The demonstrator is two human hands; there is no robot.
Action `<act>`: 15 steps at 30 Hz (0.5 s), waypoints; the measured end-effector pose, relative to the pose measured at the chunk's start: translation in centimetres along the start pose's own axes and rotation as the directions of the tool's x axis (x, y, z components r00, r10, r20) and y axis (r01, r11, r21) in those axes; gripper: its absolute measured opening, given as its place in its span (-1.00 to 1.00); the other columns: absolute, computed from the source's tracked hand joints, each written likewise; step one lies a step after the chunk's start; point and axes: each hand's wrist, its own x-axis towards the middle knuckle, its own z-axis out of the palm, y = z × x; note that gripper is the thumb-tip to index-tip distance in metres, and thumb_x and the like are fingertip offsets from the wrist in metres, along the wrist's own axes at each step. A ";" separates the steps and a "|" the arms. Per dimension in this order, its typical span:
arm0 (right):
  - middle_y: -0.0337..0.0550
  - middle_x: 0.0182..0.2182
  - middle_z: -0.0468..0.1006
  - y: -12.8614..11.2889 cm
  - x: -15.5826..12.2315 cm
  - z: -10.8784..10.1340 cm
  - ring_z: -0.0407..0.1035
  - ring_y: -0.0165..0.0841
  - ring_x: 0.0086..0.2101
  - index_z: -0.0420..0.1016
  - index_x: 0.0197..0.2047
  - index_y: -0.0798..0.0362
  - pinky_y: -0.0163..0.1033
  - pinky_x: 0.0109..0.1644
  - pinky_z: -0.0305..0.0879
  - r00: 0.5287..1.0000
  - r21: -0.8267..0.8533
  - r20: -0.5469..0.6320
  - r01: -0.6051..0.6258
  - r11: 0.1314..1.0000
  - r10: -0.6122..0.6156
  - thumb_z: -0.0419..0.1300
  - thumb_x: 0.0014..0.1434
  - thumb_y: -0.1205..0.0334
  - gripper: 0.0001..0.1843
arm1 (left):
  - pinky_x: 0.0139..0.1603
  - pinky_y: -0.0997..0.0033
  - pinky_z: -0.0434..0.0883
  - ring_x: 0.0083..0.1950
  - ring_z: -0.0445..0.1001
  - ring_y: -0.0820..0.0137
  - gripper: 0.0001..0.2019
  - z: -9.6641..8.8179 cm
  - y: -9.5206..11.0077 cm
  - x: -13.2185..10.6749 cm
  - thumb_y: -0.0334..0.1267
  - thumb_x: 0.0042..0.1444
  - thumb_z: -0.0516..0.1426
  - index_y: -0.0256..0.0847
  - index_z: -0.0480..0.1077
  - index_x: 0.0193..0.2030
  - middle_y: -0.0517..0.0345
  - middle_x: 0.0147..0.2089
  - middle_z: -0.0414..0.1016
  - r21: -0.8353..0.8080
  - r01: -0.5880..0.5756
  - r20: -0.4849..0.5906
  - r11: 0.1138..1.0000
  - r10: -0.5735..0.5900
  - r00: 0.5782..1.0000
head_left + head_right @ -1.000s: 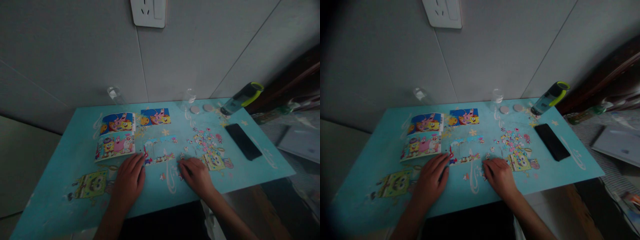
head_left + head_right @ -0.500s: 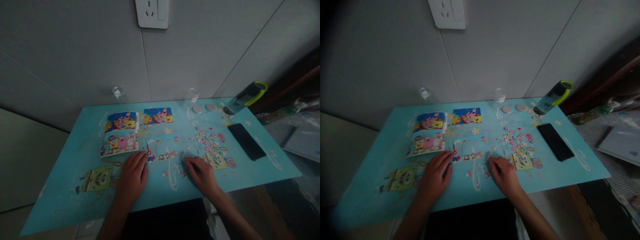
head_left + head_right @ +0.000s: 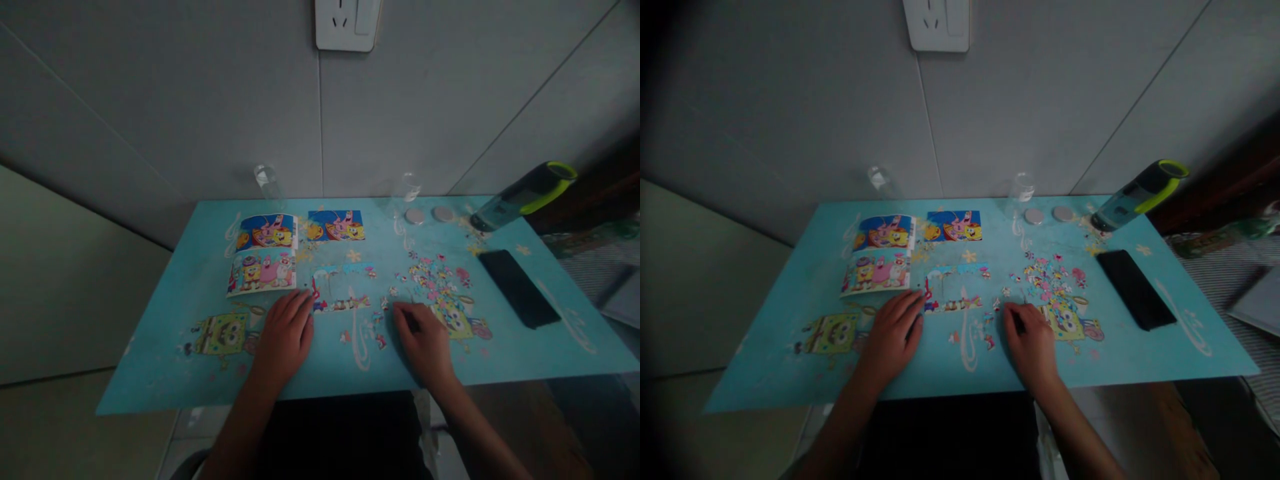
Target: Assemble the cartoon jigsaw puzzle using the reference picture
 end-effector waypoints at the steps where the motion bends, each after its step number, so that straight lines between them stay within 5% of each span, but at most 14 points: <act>1: -0.04 -0.23 0.60 -0.2 0.1 0.1 0.48 -0.20 -0.25 0.60 -0.04 0.03 -0.06 -0.09 0.41 1.000 -0.018 0.014 0.016 1.000 -0.015 0.15 0.40 0.04 -0.71 | 0.41 -0.15 0.30 0.41 0.29 0.12 -0.52 0.0 0.0 0.0 -0.34 0.36 0.04 -0.06 0.27 0.40 0.03 0.37 0.38 -0.004 0.000 0.000 1.000 0.000 1.000; 7: -0.01 -0.18 0.58 -0.7 0.8 0.7 0.47 -0.15 -0.19 0.60 0.11 0.00 0.01 -0.01 0.40 0.999 -0.131 0.042 0.039 0.991 -0.033 0.17 0.38 -0.02 -0.61 | 0.42 -0.18 0.29 0.41 0.29 0.10 -0.51 0.1 0.0 0.0 -0.32 0.36 0.03 -0.03 0.25 0.41 0.02 0.36 0.38 -0.026 -0.002 -0.001 1.000 0.002 1.000; 15: -0.02 -0.18 0.67 0.4 2.2 0.2 0.53 -0.18 -0.27 0.64 -0.08 0.02 -0.07 -0.13 0.45 0.996 -0.012 0.089 -0.003 1.000 0.004 0.21 0.32 -0.04 -0.67 | 0.46 -0.12 0.24 0.43 0.26 0.12 -0.55 0.0 0.0 0.0 -0.31 0.37 0.03 -0.09 0.29 0.38 0.03 0.37 0.37 -0.015 0.004 0.009 1.000 -0.004 1.000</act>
